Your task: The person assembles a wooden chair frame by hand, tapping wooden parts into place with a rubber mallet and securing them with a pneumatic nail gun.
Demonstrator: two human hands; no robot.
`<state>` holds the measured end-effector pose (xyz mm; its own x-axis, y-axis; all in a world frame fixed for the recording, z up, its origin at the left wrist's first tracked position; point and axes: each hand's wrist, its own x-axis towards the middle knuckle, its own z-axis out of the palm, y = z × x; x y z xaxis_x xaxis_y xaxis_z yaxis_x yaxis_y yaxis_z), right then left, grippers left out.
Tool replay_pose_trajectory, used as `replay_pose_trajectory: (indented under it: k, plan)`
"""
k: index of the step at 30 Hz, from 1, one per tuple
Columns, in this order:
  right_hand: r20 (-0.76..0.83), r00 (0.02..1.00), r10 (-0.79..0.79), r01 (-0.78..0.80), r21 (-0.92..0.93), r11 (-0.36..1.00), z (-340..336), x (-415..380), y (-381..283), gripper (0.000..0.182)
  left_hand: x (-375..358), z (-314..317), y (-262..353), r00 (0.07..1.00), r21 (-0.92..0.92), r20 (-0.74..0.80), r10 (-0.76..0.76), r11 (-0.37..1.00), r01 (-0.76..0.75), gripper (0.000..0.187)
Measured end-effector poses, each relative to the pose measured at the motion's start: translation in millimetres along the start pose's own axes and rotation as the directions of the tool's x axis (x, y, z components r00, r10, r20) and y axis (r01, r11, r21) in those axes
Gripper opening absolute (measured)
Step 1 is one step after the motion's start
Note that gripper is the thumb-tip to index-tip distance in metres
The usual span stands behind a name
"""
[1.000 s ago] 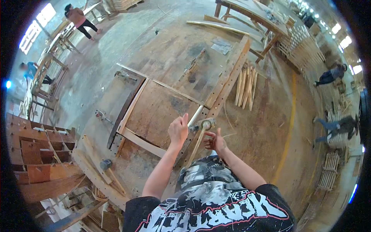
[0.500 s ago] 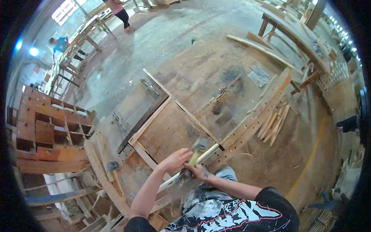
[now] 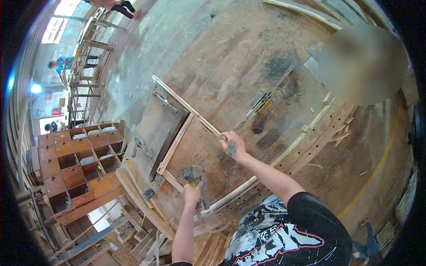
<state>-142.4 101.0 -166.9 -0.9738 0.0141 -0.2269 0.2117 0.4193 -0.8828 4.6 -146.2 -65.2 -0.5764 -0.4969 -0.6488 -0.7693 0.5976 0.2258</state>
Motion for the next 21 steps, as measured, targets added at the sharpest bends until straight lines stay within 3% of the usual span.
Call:
replay_pose_trajectory:
  k: [3,8,14,21]
  plan:
    - [-0.026,0.998,0.049,-0.049,-0.008,0.999,26,34,-11,0.028,-33,6,34,0.963,0.276,-0.174,0.207,0.949,-0.154,0.048]
    - [-0.037,0.992,0.118,-0.12,-0.061,0.991,55,62,-10,0.023,-36,8,53,0.987,0.241,-0.096,0.131,0.965,-0.104,0.043]
    - [-0.094,0.994,0.056,-0.062,-0.065,0.996,56,61,-8,0.021,-35,7,48,0.989,0.226,-0.086,0.119,0.969,-0.097,0.039]
    - [0.001,0.999,0.035,-0.035,-0.02,0.999,42,59,-7,0.024,-44,6,69,0.988,0.229,-0.102,0.12,0.969,-0.094,0.035]
